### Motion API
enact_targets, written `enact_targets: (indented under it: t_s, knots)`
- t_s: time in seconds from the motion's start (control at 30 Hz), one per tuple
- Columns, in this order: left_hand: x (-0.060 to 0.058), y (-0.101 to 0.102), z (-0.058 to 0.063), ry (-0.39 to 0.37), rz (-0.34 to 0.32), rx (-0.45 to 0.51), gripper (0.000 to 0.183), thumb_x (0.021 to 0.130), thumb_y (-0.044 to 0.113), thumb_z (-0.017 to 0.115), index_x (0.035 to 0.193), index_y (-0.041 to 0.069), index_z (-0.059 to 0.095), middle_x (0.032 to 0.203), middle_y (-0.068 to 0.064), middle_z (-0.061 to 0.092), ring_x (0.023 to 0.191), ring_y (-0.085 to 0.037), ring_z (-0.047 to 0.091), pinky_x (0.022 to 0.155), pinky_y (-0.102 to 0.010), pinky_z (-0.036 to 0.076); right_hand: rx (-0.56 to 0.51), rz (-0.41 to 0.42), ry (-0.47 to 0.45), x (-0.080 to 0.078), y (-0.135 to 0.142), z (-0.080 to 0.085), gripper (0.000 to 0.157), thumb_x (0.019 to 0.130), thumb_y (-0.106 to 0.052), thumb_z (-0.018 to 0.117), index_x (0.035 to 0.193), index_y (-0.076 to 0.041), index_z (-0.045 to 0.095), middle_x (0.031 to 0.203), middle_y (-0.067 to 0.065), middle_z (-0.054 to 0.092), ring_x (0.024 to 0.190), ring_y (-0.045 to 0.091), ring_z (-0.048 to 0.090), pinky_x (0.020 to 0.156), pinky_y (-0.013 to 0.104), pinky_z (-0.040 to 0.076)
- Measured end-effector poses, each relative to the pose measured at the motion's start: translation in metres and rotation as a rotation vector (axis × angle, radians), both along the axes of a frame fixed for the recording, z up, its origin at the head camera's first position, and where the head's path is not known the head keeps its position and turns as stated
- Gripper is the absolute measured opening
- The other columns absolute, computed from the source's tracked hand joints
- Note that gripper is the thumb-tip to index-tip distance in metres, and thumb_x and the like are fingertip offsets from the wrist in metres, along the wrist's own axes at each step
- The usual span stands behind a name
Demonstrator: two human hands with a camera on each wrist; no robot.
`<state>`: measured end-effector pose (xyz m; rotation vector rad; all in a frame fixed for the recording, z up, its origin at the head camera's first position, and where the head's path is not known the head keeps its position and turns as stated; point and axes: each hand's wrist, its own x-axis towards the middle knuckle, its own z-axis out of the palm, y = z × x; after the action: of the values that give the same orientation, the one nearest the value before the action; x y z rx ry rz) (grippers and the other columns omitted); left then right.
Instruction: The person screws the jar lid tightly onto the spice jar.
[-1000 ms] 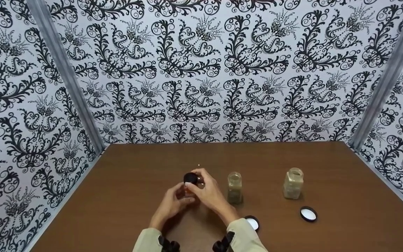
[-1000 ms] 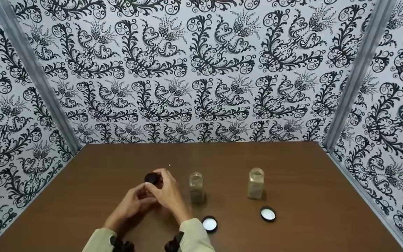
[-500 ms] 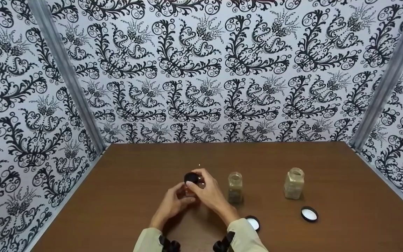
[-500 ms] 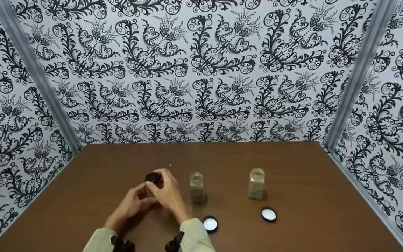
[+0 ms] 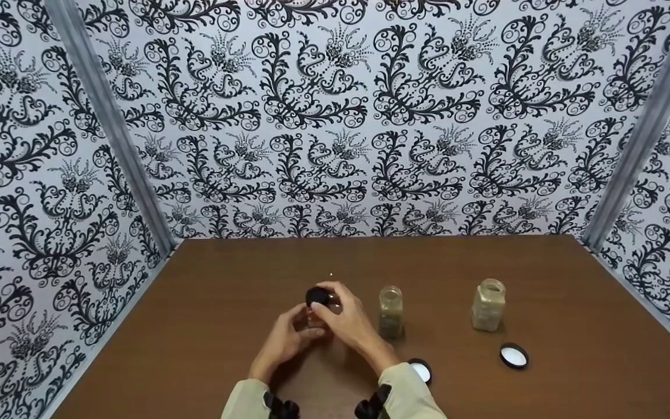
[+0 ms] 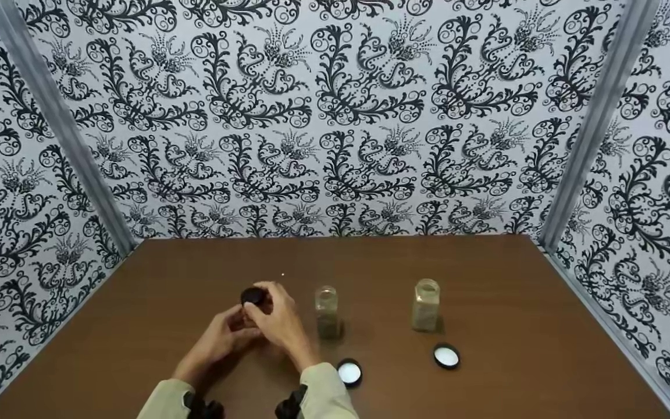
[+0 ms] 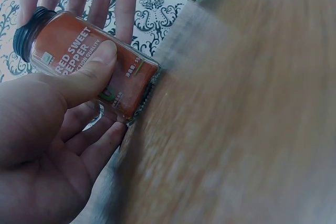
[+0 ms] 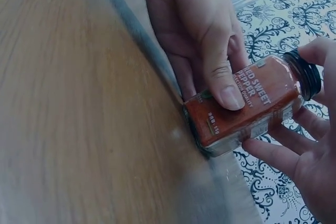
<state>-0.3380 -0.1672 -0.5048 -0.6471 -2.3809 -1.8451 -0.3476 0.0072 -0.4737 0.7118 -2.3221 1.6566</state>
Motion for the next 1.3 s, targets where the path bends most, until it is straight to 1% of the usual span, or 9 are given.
enact_targets:
  t_s: [0.17, 0.4, 0.57, 0.67, 0.8, 0.93, 1.0, 1.13, 1.3]
  knots:
    - [0.0019, -0.0012, 0.0003, -0.002, -0.019, -0.018, 0.055, 0.091, 0.008, 0.072, 0.139, -0.006, 0.051, 0.126, -0.026, 0.066, 0.107, -0.030, 0.071, 0.088, -0.024, 0.056, -0.005, 0.002, -0.021, 0.0013, -0.0002, 0.0004, 0.038, 0.094, -0.034, 0.069, 0.126, -0.016, 0.058, 0.120, 0.010, 0.067, 0.112, 0.025, 0.063, 0.095, 0.043, 0.050]
    - [0.0012, -0.0009, 0.0004, 0.006, -0.011, -0.031, 0.054, 0.091, 0.010, 0.073, 0.138, -0.005, 0.053, 0.126, -0.025, 0.067, 0.108, -0.030, 0.071, 0.090, -0.024, 0.055, 0.012, -0.002, -0.022, 0.0015, 0.0007, 0.0008, 0.041, 0.094, -0.032, 0.068, 0.130, -0.016, 0.058, 0.127, 0.012, 0.065, 0.117, 0.028, 0.061, 0.100, 0.047, 0.046]
    - [0.0018, -0.0003, -0.0001, -0.013, -0.036, 0.002, 0.055, 0.090, 0.007, 0.072, 0.139, -0.006, 0.051, 0.129, -0.027, 0.064, 0.109, -0.033, 0.071, 0.090, -0.024, 0.056, 0.003, 0.018, -0.031, 0.0000, 0.0021, -0.0001, 0.036, 0.094, -0.031, 0.069, 0.124, -0.016, 0.057, 0.120, 0.011, 0.066, 0.113, 0.027, 0.061, 0.097, 0.046, 0.047]
    - [0.0017, -0.0001, -0.0004, -0.009, -0.027, -0.004, 0.054, 0.090, 0.007, 0.073, 0.139, -0.006, 0.052, 0.128, -0.027, 0.065, 0.108, -0.033, 0.071, 0.089, -0.023, 0.055, -0.001, 0.028, -0.028, -0.0005, 0.0020, -0.0008, 0.037, 0.094, -0.031, 0.070, 0.124, -0.015, 0.055, 0.119, 0.012, 0.066, 0.112, 0.027, 0.062, 0.097, 0.045, 0.048]
    - [0.0011, -0.0006, -0.0002, 0.005, 0.006, -0.035, 0.054, 0.090, 0.010, 0.074, 0.138, -0.004, 0.053, 0.126, -0.023, 0.068, 0.107, -0.029, 0.070, 0.088, -0.021, 0.054, 0.005, 0.030, -0.027, -0.0003, 0.0013, -0.0008, 0.044, 0.093, -0.032, 0.070, 0.129, -0.014, 0.054, 0.124, 0.015, 0.065, 0.116, 0.031, 0.062, 0.101, 0.049, 0.047]
    - [0.0010, -0.0008, -0.0004, 0.009, 0.006, -0.034, 0.054, 0.090, 0.010, 0.074, 0.138, -0.004, 0.053, 0.126, -0.023, 0.067, 0.107, -0.028, 0.071, 0.089, -0.024, 0.055, 0.027, 0.021, -0.019, 0.0005, 0.0008, -0.0002, 0.046, 0.093, -0.031, 0.068, 0.135, -0.016, 0.055, 0.133, 0.015, 0.061, 0.122, 0.033, 0.059, 0.105, 0.052, 0.044]
    - [0.0008, -0.0005, -0.0009, 0.006, -0.002, -0.024, 0.052, 0.091, 0.009, 0.073, 0.137, -0.005, 0.053, 0.126, -0.024, 0.067, 0.108, -0.030, 0.071, 0.089, -0.024, 0.056, 0.032, 0.018, -0.009, 0.0006, 0.0008, -0.0001, 0.043, 0.094, -0.030, 0.067, 0.134, -0.016, 0.057, 0.134, 0.013, 0.061, 0.122, 0.032, 0.058, 0.105, 0.051, 0.044]
    - [0.0012, 0.0002, -0.0021, -0.012, -0.015, 0.002, 0.049, 0.091, 0.006, 0.072, 0.135, -0.007, 0.054, 0.124, -0.026, 0.067, 0.108, -0.033, 0.070, 0.086, -0.023, 0.056, 0.022, 0.015, 0.000, 0.0006, 0.0007, 0.0000, 0.037, 0.094, -0.030, 0.068, 0.127, -0.016, 0.059, 0.126, 0.009, 0.064, 0.116, 0.026, 0.060, 0.100, 0.045, 0.045]
    - [0.0012, 0.0000, -0.0016, -0.016, -0.012, -0.003, 0.050, 0.091, 0.006, 0.072, 0.135, -0.007, 0.054, 0.123, -0.026, 0.067, 0.106, -0.031, 0.071, 0.084, -0.023, 0.056, 0.008, 0.016, -0.013, 0.0004, -0.0002, -0.0007, 0.039, 0.094, -0.031, 0.069, 0.128, -0.015, 0.057, 0.122, 0.011, 0.065, 0.113, 0.026, 0.061, 0.098, 0.044, 0.046]
